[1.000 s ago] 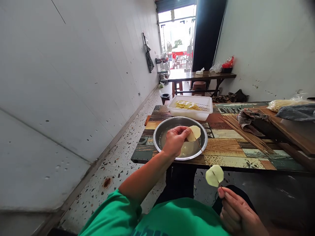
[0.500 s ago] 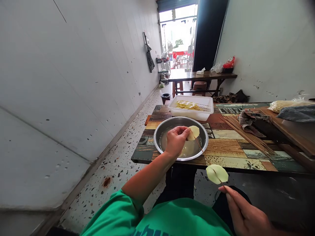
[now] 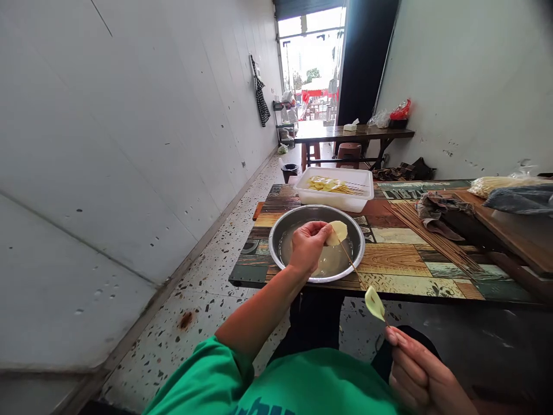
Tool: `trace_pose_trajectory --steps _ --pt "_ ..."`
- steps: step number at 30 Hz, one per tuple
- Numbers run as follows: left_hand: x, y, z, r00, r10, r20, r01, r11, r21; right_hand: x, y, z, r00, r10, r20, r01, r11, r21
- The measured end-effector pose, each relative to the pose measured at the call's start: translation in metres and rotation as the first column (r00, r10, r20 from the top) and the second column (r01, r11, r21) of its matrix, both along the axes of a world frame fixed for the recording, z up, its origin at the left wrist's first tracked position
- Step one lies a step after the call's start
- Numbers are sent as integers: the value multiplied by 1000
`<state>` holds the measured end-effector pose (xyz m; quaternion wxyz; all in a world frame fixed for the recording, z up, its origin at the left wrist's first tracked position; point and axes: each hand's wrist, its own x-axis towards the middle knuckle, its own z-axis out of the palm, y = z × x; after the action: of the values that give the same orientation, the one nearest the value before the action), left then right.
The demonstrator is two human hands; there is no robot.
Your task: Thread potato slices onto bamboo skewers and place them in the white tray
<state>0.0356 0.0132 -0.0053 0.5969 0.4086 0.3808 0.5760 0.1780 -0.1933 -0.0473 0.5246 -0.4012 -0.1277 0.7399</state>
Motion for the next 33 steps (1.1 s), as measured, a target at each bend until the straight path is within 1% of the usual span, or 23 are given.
trace_pose_trajectory --steps 2,4,6,9,13,14,15,17,18,19,20,21,24,27,29,31,33 --pt "-1 -2 -2 994 49 -100 -39 994 97 -1 0 1 998 -50 23 50 999 12" --pt "-2 -5 -4 974 106 -201 -67 979 191 -2 -2 -1 989 -110 103 109 994 20" --pt "-4 -8 -5 956 130 -263 -63 966 250 -2 -4 -6 972 -138 190 136 990 20" --pt "-5 -10 -5 950 127 -286 -46 960 275 0 -4 -17 944 -129 302 118 991 56" --pt "-2 -15 -5 958 84 -274 -7 963 269 1 4 -28 879 -184 440 125 979 159" --pt "-1 -17 -6 960 58 -274 17 964 266 1 7 -29 843 -191 503 110 976 185" --pt "1 -19 -6 961 34 -275 41 964 262 0 11 -29 787 -201 583 91 973 212" --pt "2 -22 -6 963 0 -269 70 965 252 -1 18 -27 629 -235 741 51 964 262" --pt "3 -24 -6 965 -6 -264 73 966 247 -2 22 -26 549 -258 795 36 958 286" --pt "3 -25 -6 966 -7 -259 72 967 243 -2 26 -24 486 -275 830 19 952 304" --pt "3 -27 -6 965 -12 -262 76 968 239 -3 29 -22 448 -284 848 -2 948 318" --pt "3 -28 -7 962 -20 -271 87 968 236 -3 32 -20 430 -286 856 -25 944 328" --pt "5 -31 -9 955 -54 -291 122 968 220 -5 41 -16 408 -307 860 -47 933 356" --pt "9 -32 -14 966 -77 -246 125 975 184 -4 50 -15 406 -339 848 -34 922 385" --pt "10 -31 -16 971 -124 -206 157 976 152 -2 53 -17 433 -346 832 -26 919 395" --pt "6 -27 -15 962 -194 -192 220 968 122 0 54 -21 481 -352 803 5 917 399" --pt "-4 -18 -11 938 -235 -255 273 954 124 4 52 -24 535 -373 758 66 913 402"
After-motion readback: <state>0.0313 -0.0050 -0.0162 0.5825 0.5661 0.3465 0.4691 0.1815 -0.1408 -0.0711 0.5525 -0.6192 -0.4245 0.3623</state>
